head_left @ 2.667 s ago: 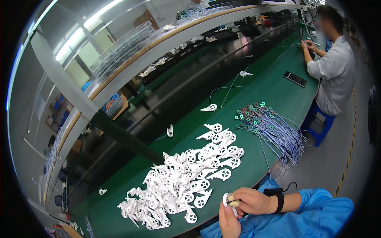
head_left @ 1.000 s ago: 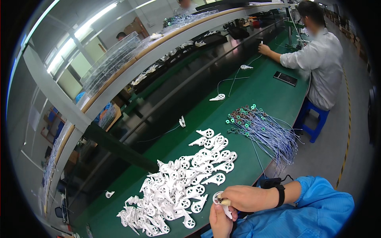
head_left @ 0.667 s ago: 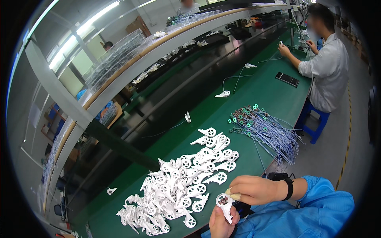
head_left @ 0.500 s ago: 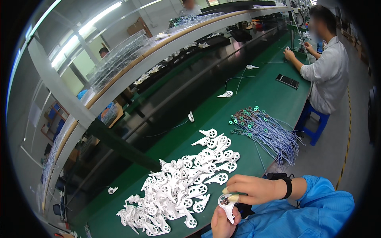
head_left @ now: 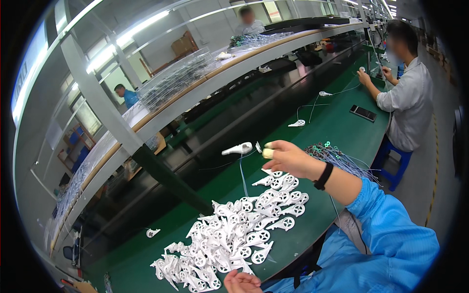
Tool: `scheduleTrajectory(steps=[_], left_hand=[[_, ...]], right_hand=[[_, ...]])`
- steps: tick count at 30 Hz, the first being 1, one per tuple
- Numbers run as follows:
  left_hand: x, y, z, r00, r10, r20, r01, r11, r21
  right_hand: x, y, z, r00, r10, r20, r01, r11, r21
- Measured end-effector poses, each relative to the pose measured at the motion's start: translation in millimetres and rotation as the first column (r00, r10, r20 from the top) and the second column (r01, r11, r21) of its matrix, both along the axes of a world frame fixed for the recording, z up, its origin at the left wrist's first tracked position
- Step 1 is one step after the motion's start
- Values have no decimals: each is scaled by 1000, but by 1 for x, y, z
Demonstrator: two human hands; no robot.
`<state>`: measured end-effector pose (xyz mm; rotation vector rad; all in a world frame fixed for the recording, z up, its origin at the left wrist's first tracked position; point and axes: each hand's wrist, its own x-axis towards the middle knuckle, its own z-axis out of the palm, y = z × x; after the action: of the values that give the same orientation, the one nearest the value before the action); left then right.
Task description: Manually assemble wires and small plastic components into electronic assemblies.
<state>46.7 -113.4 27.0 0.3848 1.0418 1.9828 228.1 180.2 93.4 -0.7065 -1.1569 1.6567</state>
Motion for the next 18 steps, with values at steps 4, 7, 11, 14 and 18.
scheduleTrajectory(steps=[4,7,11,14,18], left_hand=[[6,14,2,988,-12,-154,-8,992,-130],[13,40,2,844,-289,-452,160,940,-302],[1,107,-25,152,-472,-868,294,860,-417],[5,162,-32,-302,-228,-925,198,935,-295],[2,204,-39,-574,-236,-784,124,922,-367]], right_hand=[[51,-13,-34,989,-38,143,44,998,-37],[101,-38,-51,964,-160,214,180,981,-75],[163,-67,-80,944,-283,172,304,946,-111],[200,-88,-98,916,-324,236,352,932,-89],[211,-101,-136,753,-351,557,281,937,209]])
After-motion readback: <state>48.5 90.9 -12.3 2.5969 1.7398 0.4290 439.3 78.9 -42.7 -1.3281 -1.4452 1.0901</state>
